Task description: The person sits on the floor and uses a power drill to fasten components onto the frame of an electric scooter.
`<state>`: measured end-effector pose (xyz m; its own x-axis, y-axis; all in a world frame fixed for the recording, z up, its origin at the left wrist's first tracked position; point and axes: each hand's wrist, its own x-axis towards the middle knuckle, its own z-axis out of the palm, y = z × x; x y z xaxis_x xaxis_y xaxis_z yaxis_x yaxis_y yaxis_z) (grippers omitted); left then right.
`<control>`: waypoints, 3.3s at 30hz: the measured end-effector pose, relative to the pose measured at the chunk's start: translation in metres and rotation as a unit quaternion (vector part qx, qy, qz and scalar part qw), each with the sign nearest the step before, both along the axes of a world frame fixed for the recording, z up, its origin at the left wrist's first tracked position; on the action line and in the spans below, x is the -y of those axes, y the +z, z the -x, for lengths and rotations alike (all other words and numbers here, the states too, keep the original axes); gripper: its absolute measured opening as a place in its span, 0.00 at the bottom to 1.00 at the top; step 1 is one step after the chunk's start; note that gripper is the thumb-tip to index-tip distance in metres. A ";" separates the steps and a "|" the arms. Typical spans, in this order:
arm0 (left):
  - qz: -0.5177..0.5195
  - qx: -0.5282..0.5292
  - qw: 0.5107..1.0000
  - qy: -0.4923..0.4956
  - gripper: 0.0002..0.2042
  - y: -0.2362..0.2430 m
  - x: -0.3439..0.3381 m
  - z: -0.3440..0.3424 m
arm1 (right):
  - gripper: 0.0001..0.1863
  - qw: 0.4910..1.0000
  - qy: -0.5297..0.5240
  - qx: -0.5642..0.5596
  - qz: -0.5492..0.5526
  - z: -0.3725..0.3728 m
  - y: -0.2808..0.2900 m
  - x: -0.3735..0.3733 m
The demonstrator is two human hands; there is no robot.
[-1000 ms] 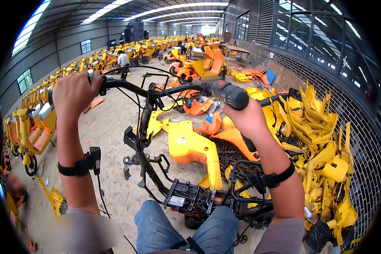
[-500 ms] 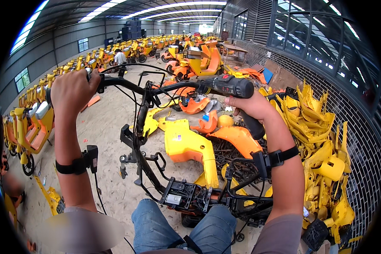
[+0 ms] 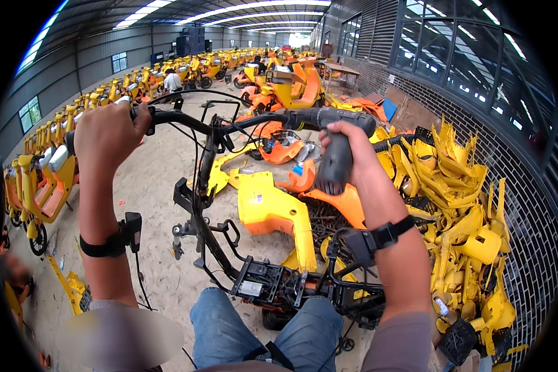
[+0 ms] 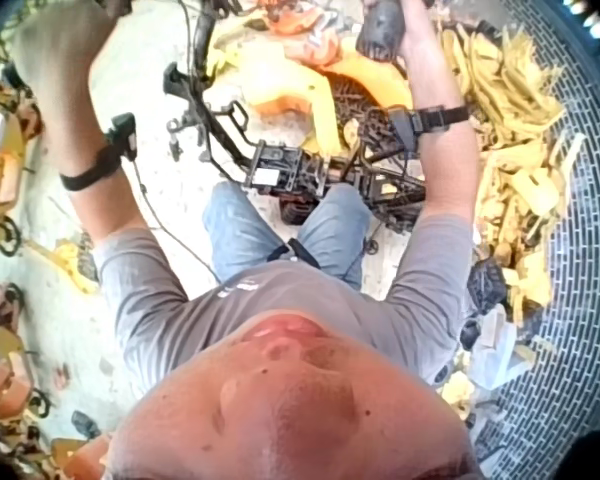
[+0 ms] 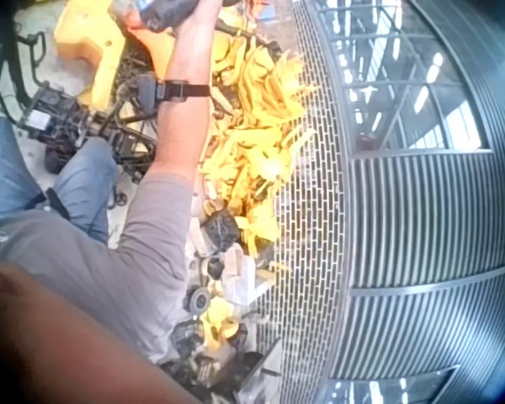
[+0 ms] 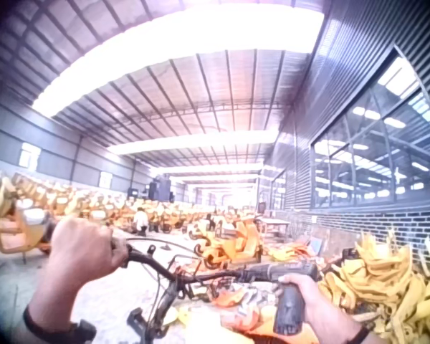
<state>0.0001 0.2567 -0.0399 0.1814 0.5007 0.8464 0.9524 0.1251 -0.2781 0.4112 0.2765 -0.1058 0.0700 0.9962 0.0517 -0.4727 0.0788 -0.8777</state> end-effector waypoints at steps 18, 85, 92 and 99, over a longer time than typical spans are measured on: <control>-0.015 -0.031 0.999 -0.006 0.26 -0.004 0.005 0.001 | 0.22 0.999 0.000 -0.023 -0.025 0.038 0.007 -0.007; -0.019 -0.103 0.994 -0.043 0.25 -0.010 0.009 0.012 | 0.14 0.974 0.093 -0.208 0.011 -0.002 -0.015 -0.036; -0.022 -0.108 0.993 -0.041 0.25 -0.010 0.010 0.017 | 0.15 0.982 0.066 -0.175 0.009 0.007 -0.012 -0.020; 0.036 -0.072 0.995 -0.052 0.25 0.009 -0.017 0.052 | 0.08 0.949 -0.060 0.299 -0.075 0.014 -0.036 0.020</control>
<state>-0.0519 0.2737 -0.0312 0.3518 0.5320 0.7702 0.9091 0.0020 -0.4166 0.3973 0.2567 -0.1422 0.0950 0.9611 0.2593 0.1270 0.2466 -0.9607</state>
